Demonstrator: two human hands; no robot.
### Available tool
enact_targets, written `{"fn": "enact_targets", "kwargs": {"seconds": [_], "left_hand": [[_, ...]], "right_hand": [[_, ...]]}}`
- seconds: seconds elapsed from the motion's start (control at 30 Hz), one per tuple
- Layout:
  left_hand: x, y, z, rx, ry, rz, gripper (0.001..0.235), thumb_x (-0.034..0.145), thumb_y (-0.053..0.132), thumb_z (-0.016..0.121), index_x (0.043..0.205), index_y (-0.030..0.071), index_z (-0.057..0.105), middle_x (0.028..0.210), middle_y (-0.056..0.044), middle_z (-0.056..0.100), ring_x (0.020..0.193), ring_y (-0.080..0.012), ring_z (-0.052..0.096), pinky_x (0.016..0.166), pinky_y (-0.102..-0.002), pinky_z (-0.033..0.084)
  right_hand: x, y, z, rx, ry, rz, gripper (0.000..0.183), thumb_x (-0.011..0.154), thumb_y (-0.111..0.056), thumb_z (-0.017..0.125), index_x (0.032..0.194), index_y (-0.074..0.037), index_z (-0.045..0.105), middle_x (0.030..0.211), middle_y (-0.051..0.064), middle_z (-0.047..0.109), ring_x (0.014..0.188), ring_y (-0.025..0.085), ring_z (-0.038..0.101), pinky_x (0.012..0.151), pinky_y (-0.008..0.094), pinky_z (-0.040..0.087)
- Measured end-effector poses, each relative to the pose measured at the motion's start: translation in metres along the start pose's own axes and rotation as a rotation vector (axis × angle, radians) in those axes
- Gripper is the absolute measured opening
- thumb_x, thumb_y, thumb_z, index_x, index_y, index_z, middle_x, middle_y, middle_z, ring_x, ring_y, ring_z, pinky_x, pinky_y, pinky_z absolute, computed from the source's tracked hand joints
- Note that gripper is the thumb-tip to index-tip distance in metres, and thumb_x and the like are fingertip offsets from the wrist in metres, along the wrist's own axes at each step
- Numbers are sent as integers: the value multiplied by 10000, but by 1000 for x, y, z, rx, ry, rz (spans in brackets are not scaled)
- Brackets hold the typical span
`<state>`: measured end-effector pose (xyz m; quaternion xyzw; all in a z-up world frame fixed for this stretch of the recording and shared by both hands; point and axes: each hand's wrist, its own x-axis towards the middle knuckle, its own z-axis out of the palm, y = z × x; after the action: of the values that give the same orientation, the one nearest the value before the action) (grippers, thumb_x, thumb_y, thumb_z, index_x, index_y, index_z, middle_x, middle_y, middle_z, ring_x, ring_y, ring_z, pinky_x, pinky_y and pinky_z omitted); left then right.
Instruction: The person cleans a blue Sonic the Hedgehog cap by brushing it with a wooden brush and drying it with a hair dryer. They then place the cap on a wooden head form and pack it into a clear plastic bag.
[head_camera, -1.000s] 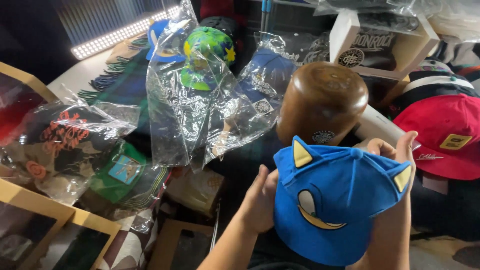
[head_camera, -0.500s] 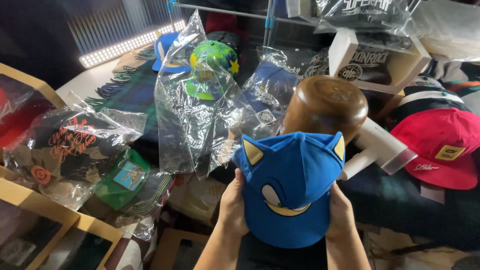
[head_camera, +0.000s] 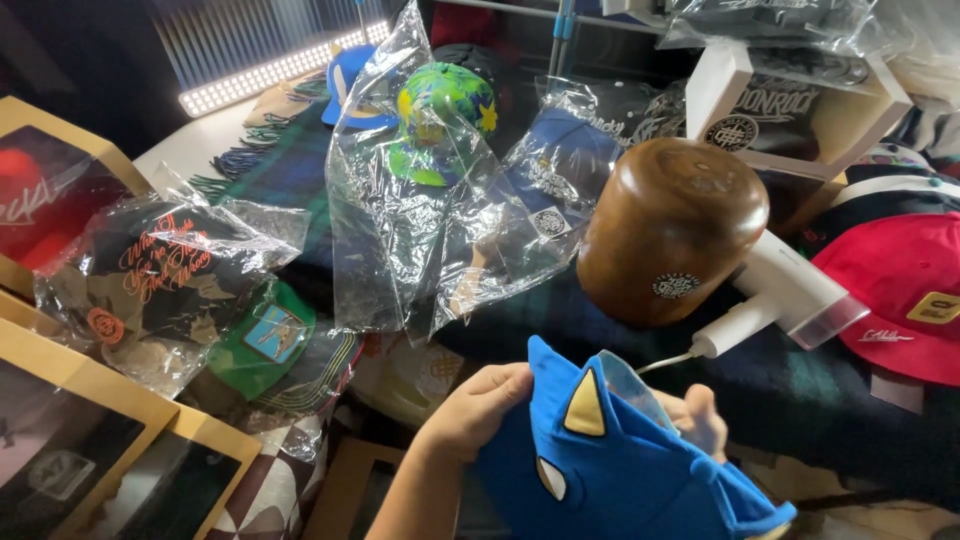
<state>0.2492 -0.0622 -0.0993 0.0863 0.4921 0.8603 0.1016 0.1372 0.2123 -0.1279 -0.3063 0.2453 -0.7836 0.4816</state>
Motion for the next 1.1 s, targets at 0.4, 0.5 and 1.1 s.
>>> {"fn": "enact_targets", "kwargs": {"seconds": [0.4,0.5,1.1], "left_hand": [[-11,30,-18,30,53,206,416,1025,374,567,1095,-11,706,1026,-123,754,925,-201,712,835,-325,587],[-11,34,-11,-36,130,204,446,999,396,585,1098,-23,701,1020,-149,758,923,-236,726,830,-358,612],[-3,34,10,-401,186,432,635,1020,422,470,1502,10,468,1401,-275,601,1264,-441,607,1055,-605,541]], "right_hand": [[19,-76,112,-735,439,-495,302,964,-138,707,1157,88,657,973,275,742,845,354,746,763,423,614],[29,-75,132,-959,588,-626,136,946,-32,673,1070,12,640,1009,189,732,870,268,734,781,339,625],[28,-1,126,-1650,669,-935,82,961,-57,619,1041,-57,637,1358,284,596,1293,403,617,1124,470,542]]}}
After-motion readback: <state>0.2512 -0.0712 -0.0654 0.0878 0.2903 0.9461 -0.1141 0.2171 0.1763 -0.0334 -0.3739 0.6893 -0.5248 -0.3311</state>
